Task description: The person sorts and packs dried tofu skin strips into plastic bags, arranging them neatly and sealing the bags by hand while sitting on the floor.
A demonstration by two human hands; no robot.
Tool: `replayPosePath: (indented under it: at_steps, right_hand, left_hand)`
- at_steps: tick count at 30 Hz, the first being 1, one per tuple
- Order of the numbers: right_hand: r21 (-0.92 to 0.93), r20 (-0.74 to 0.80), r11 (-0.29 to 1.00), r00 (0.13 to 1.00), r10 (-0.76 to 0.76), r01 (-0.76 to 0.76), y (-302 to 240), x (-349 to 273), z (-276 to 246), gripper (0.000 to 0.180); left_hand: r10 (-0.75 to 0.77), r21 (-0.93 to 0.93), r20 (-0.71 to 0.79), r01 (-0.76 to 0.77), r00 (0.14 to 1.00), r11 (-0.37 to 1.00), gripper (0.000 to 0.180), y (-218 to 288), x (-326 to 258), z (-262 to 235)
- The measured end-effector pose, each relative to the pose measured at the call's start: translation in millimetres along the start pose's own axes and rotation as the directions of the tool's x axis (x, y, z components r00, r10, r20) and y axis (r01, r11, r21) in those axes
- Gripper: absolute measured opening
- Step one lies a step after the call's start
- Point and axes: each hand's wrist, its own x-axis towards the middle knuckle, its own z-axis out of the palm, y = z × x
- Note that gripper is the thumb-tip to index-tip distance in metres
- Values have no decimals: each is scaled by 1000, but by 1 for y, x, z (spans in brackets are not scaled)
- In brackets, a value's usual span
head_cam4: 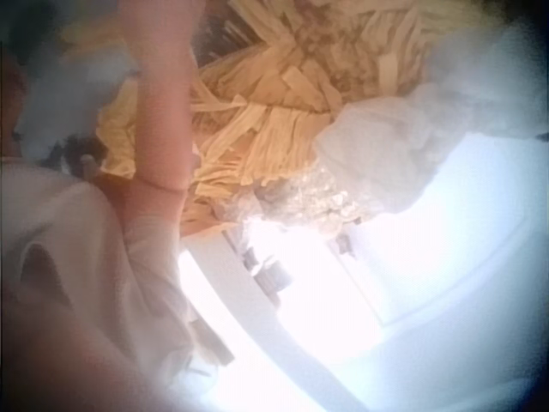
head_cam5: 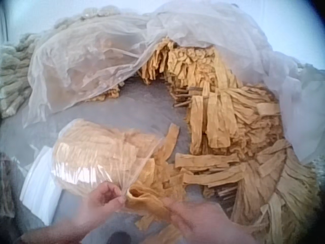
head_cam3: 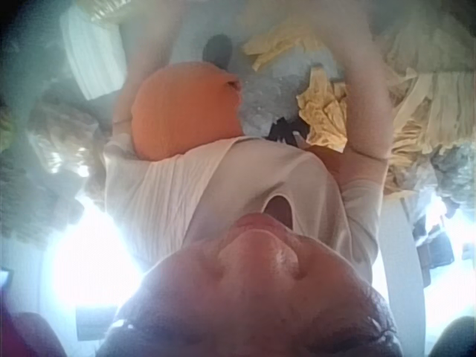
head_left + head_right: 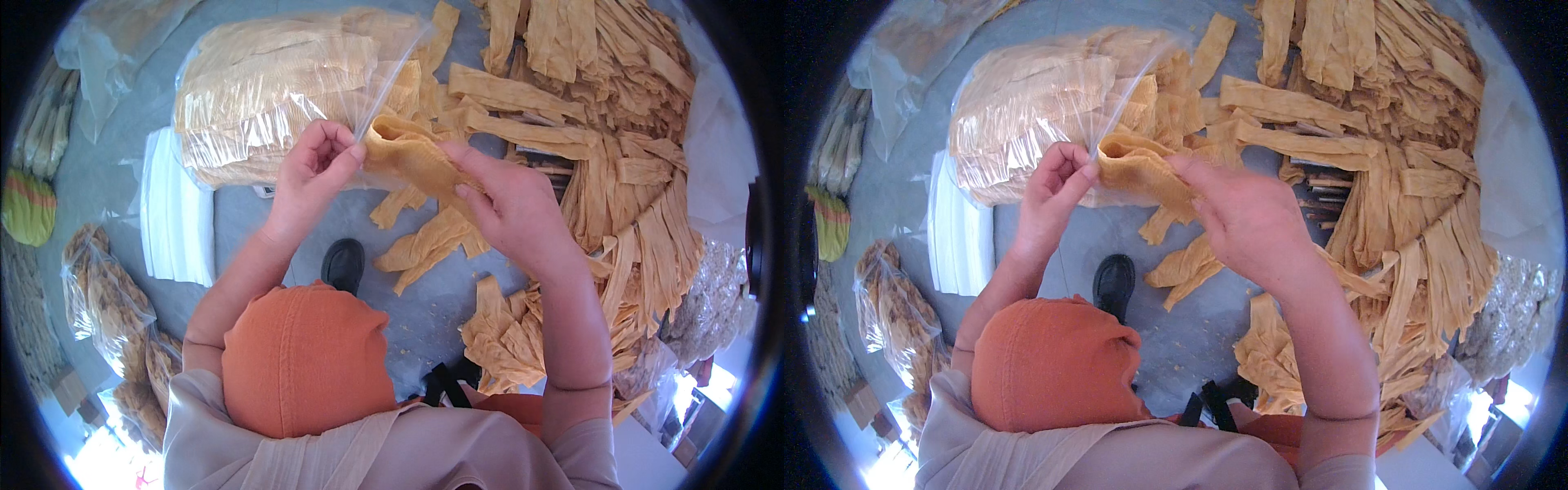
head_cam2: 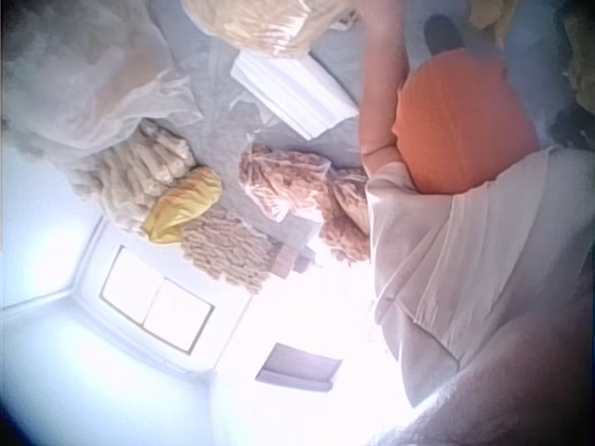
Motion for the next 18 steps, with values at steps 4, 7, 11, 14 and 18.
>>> replayPosePath:
  at_steps: [4, 7, 11, 14, 18]
  right_hand:
    - [-36, 135, 997, 988, 76, -72, 0, 12, -8, 40]
    - [-195, 175, 975, 974, 141, -106, -20, 19, -9, 36]
    - [-313, 250, 950, 966, 66, 16, -30, 23, -11, 32]
    - [-231, 349, 969, 937, 2, 84, -18, 32, 8, 30]
    - [72, 310, 995, 950, 45, -71, -14, 46, 32, 30]
  left_hand:
    - [251, 361, 14, -239, 968, 901, 9, 6, -4, 5]
    - [331, 399, -54, -284, 942, 872, 13, 9, -5, 15]
    - [378, 494, -38, -311, 925, 812, 14, 11, -8, 15]
    - [477, 564, 54, -421, 877, 711, 15, 11, -8, 20]
    - [562, 604, 218, -562, 798, 565, 15, 7, 0, 20]
